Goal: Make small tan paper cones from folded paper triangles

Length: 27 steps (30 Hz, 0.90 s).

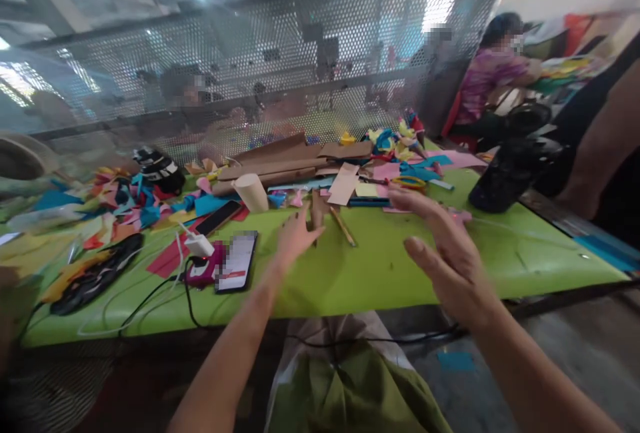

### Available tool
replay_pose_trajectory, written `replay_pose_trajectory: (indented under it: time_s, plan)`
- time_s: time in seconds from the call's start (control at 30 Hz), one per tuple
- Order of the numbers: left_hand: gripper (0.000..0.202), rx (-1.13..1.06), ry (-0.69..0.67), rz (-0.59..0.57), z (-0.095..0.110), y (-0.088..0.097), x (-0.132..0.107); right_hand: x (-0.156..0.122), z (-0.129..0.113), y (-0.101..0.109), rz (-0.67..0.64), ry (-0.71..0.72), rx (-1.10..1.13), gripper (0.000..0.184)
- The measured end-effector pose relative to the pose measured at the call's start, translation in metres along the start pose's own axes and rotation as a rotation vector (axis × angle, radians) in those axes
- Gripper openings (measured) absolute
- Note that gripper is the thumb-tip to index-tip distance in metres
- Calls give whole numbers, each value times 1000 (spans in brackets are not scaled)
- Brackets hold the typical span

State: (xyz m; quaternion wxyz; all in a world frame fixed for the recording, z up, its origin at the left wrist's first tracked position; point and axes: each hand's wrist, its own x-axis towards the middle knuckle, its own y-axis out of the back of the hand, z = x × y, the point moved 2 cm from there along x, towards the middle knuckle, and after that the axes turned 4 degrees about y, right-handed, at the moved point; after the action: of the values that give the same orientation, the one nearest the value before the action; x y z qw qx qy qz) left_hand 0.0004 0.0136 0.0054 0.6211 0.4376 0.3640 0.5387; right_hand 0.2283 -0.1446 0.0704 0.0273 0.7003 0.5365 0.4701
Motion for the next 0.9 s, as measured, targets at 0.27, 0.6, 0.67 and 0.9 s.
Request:
replay_pose_trajectory:
  time_s: [0.27, 0.6, 0.67, 0.9]
  plan:
    - [63, 117, 74, 53, -8, 3, 8, 10, 54, -25, -90, -56, 2, 42]
    - [61, 172, 250, 275, -36, 28, -2, 117, 109, -78, -491, 144, -456, 40]
    - [58, 136, 202, 326, -31, 28, -7, 141, 117, -101, -538, 142, -503, 38]
    - [50, -5, 25, 331, -15, 16, -20, 201, 143, -176, -603, 105, -683, 30]
